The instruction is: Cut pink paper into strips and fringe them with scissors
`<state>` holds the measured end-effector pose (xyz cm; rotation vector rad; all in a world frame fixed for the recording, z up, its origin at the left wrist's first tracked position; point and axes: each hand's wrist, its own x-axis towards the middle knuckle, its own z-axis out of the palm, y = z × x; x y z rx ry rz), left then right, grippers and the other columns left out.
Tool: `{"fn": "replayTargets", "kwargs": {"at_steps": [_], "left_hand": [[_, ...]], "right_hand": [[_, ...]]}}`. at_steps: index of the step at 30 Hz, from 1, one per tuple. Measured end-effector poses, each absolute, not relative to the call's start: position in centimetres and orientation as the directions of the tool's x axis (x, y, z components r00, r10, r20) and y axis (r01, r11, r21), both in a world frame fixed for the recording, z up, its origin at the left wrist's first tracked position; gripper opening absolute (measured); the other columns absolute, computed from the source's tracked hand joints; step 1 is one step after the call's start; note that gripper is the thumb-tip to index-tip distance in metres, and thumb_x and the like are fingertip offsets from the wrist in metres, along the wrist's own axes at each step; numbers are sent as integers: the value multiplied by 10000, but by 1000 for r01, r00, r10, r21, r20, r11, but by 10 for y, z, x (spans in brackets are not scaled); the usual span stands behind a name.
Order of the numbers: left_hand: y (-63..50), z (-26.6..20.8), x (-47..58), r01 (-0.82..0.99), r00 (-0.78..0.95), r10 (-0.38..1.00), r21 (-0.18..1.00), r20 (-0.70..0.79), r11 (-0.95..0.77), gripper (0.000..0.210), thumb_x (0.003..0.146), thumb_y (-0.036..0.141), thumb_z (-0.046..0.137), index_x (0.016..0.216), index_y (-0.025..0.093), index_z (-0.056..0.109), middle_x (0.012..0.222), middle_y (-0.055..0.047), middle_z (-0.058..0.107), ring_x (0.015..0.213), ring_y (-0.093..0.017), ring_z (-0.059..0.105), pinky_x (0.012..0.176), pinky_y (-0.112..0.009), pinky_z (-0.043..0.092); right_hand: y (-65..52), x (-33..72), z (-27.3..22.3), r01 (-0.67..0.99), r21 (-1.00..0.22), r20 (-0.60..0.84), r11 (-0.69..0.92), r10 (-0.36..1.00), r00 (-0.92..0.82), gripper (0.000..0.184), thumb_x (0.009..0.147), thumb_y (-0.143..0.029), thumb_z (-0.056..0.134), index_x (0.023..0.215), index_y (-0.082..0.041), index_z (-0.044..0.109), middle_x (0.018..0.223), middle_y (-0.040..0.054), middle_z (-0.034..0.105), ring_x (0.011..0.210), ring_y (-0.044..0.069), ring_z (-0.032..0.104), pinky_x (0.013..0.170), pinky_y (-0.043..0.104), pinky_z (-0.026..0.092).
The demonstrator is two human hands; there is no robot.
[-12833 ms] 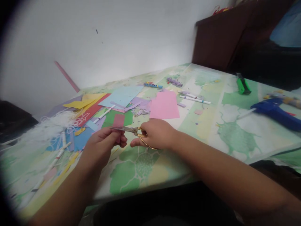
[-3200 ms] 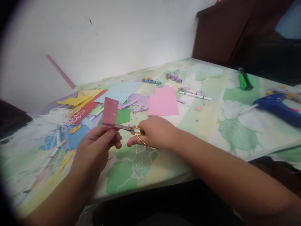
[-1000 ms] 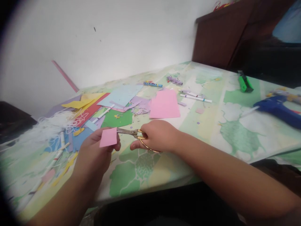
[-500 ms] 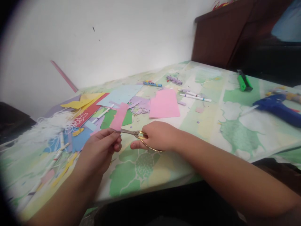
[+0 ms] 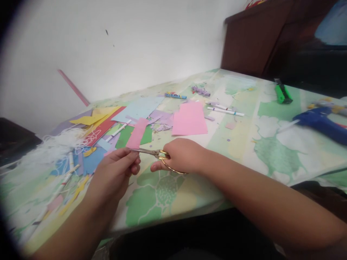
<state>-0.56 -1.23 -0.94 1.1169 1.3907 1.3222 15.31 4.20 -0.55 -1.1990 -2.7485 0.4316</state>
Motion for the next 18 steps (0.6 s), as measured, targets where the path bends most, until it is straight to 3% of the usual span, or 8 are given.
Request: {"fn": "replayTargets", "kwargs": {"at_steps": [12,18], "left_hand": [[-11,-9,-4,-4,-195,979,998,-62,62,84,630,229,529,615,149,507,519,44,483,401,-46,413,415,-185,317],[-6,-9,-9,-96,-218,975,995,-47,26,144,638,244,504,757,166,531,690,5,507,578,-106,496,485,-235,405]], "right_hand": [[45,154,-4,735,-291,-32,612,762,-647,575,571,-702,309,584,-171,530,518,23,510,453,105,390,414,210,210],[46,154,-5,752,-306,-60,584,776,-627,580,548,-712,322,559,-168,521,509,21,511,440,99,394,406,212,213]]}}
